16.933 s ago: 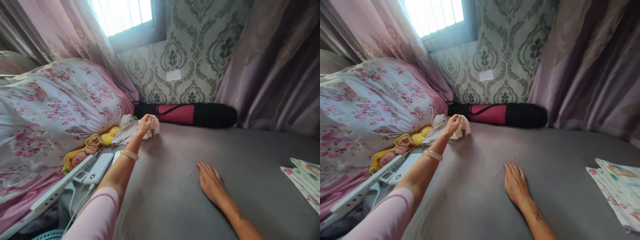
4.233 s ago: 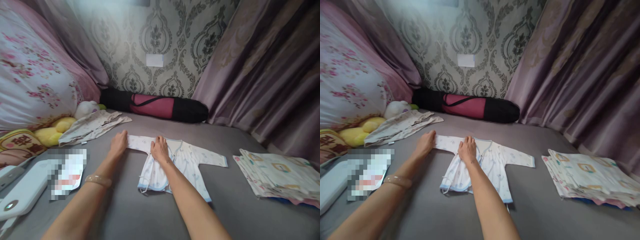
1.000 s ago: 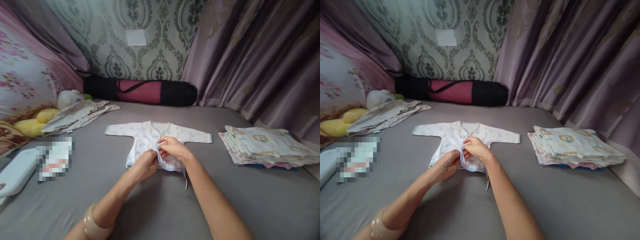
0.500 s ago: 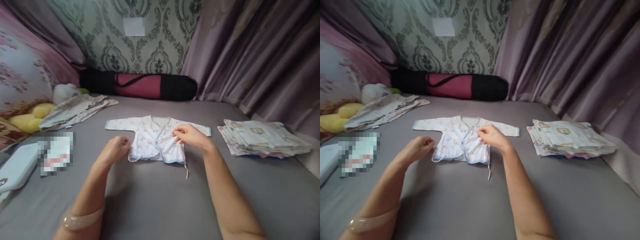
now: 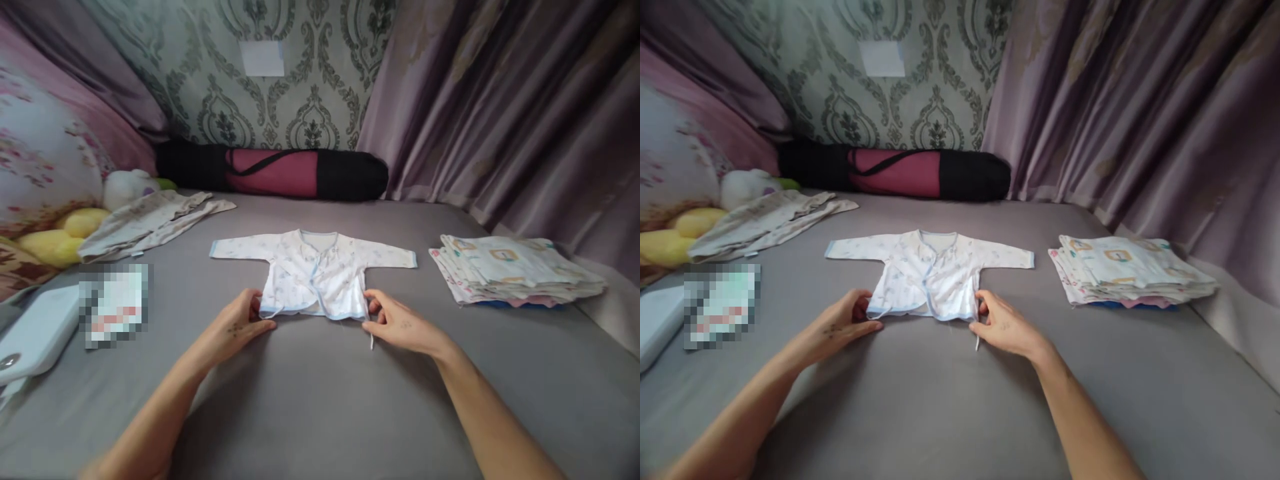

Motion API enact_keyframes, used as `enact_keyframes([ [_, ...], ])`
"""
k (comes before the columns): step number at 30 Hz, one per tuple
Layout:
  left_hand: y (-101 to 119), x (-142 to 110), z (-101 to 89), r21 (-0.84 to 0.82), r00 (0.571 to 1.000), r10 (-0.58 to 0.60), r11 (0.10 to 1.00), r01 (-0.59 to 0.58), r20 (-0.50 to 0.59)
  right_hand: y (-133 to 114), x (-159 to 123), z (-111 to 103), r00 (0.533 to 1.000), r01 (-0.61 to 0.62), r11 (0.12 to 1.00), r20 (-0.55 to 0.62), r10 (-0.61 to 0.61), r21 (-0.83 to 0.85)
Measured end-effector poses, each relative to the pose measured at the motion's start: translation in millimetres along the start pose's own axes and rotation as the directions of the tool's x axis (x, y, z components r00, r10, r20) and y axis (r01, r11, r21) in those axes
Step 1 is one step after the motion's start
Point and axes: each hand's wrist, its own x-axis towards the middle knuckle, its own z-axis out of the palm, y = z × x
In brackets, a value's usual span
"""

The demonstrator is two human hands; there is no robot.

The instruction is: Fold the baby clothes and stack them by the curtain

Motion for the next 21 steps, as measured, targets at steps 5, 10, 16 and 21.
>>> enact_keyframes([
  [5,0.6,-3.6,12.1,0.015,0.998,0.037,0.999,-0.036,-0.054,-2.9,-1.0,18.0,0.987,0.017,0.985,-0.152,-0.044,-0.173],
  [10,0.2,-2.8,18.9,-0.086,0.989,-0.024,0.996,0.012,-0.144,-14.7,-3.3,28.4,0.967,-0.071,0.963,-0.255,0.003,-0.261],
  [16,7.5,-0.6,26.4,0.083,0.974,-0.022,0.996,0.042,-0.226,-32.9,-6.7,37.1,0.950,-0.203,0.904,-0.300,0.088,-0.376],
  [21,1.5,-0.3,23.2,0.288,0.981,0.052,0.958,0.004,-0.187,-22.0,-7.2,35.2,0.968,-0.149,0.881,-0.248,0.037,-0.450],
])
